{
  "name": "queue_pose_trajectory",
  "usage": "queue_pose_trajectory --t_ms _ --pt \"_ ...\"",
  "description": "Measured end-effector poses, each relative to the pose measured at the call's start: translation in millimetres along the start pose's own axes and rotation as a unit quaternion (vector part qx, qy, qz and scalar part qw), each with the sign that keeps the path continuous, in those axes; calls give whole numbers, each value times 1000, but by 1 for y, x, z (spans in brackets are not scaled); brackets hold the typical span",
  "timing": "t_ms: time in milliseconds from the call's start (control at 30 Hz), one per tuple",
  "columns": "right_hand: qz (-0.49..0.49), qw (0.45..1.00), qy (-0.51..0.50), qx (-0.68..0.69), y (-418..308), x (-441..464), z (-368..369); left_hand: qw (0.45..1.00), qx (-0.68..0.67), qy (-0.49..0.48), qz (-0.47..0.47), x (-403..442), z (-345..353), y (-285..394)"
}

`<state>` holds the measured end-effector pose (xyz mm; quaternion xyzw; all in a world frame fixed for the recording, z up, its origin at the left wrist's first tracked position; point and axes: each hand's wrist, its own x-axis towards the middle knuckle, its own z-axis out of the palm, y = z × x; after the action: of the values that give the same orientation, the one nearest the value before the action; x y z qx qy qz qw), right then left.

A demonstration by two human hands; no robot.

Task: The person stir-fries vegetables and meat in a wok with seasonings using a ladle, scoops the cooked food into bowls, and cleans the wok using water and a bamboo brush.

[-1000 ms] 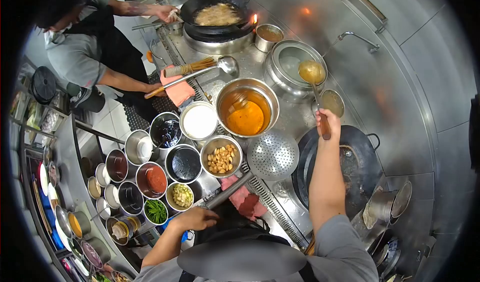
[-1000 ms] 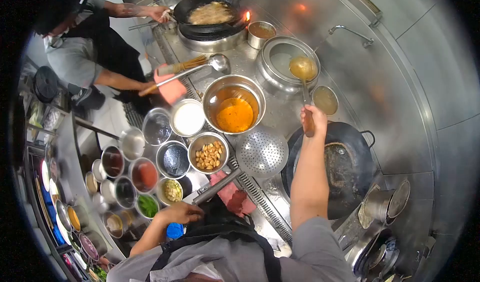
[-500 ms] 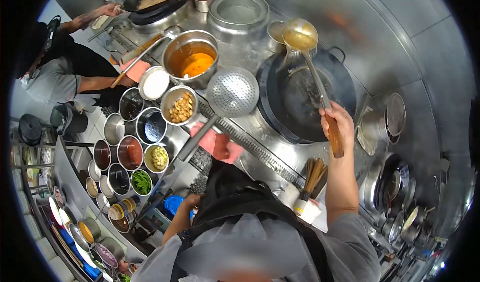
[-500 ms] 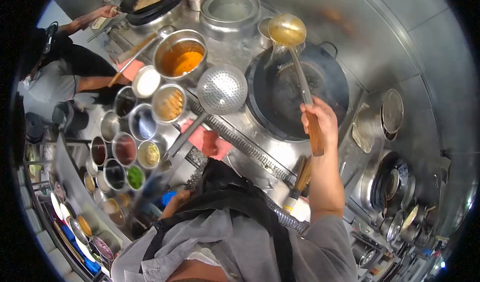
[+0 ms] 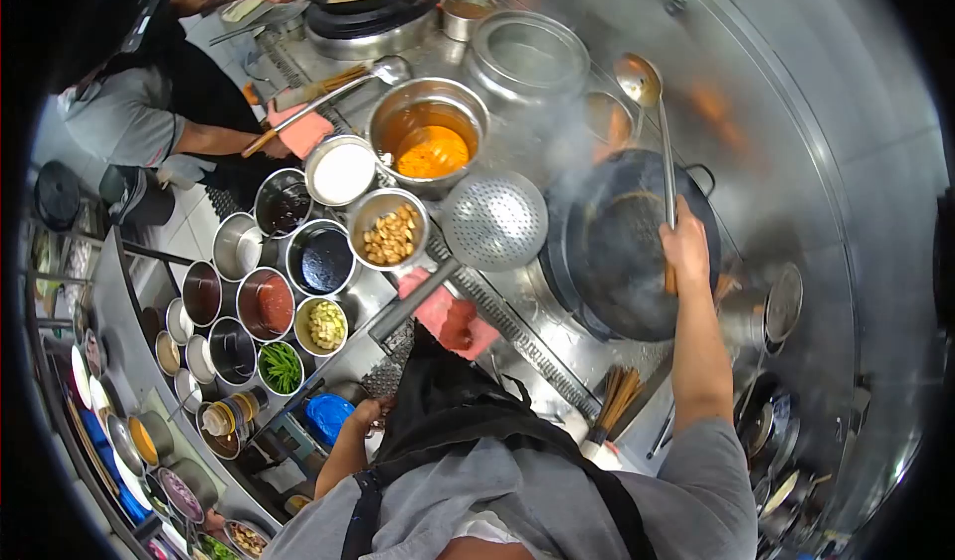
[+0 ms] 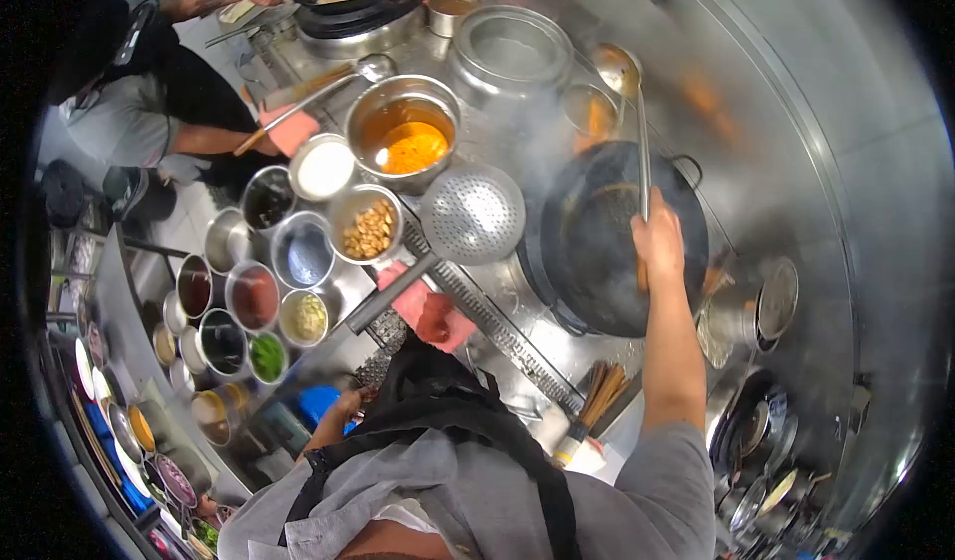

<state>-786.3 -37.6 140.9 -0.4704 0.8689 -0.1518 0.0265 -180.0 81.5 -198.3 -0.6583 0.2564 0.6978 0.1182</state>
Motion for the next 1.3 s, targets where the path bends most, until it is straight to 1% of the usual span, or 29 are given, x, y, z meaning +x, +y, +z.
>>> queue_pose_trajectory --t_ms 33,100,133,167,233,300,333,367,400,433,467,500,533,600,633,667,700,767,833,900,933,967,1000,1033,1100,1133,1167,1267,1300 --pt "2 1000 -2 -6 -19 25 10 1000 -10 3 -2 3 -6 -3" --pt "-12 999 -6 -34 -52 78 40 993 115 2 -5 14 -26 -12" --pt "-22 999 -10 -31 -59 109 67 986 157 -49 30 34 -39 -31" --pt "-19 999 -28 -1 -58 141 100 988 148 -44 30 42 -47 -41" --pt "-23 998 -48 34 -80 175 131 960 247 -118 56 49 -57 -49" --pt "106 954 -160 230 -111 188 148 976 199 -75 52 -4 -49 -5" --pt "100 954 -161 234 -115 192 155 972 210 -83 58 -16 -49 10" --pt "156 868 -187 432 -113 193 164 969 222 -90 65 -23 -50 25" --pt "205 739 -204 609 -111 192 167 969 222 -84 68 -26 -52 40" --pt "200 737 -202 613 -116 179 165 901 382 -95 181 -30 -53 56" --pt "156 652 -107 734 -125 157 162 798 522 -65 295 -34 -55 72" --pt "108 545 -5 832 -132 140 153 812 504 -32 292 -97 -37 127" --pt "106 540 6 835 -133 131 137 825 485 -1 289 -161 -19 183" --pt "158 597 -25 786 -121 107 97 798 428 -9 425 -209 15 240" --pt "167 593 -6 788 -110 93 81 753 401 -3 522 -219 39 260" --pt "147 592 -21 792 -96 79 66 737 409 -17 537 -236 66 282" --pt "130 592 -36 794 -80 62 52 642 400 -37 653 -217 92 291" --pt "146 607 -20 781 -50 22 19 583 365 -66 723 -229 156 312" --pt "148 669 8 729 -27 -17 -8 468 357 -80 805 -216 219 326" --pt "187 686 42 702 5 -53 -23 407 390 -60 824 -185 275 330" --pt "188 714 20 674 25 -70 -30 403 391 -70 825 -168 291 328" --pt "187 741 -4 645 42 -86 -34 396 524 -44 753 -151 306 325" --pt "209 757 26 618 56 -103 -36 378 644 -13 665 -141 318 320" --pt "211 756 31 619 71 -119 -37 373 646 -16 665 -140 323 315" --pt "230 795 -13 562 110 -146 -39 365 574 44 732 -136 322 306" --pt "221 837 -43 499 141 -155 -32 375 534 67 754 -143 322 300" --pt "222 836 -45 500 161 -166 -28 377 535 67 753 -147 322 296" --pt "112 977 -15 180 220 -211 -1 403 509 54 759 -148 322 292" --pt "108 977 -15 182 218 -229 -3 403 509 58 759 -142 323 293"
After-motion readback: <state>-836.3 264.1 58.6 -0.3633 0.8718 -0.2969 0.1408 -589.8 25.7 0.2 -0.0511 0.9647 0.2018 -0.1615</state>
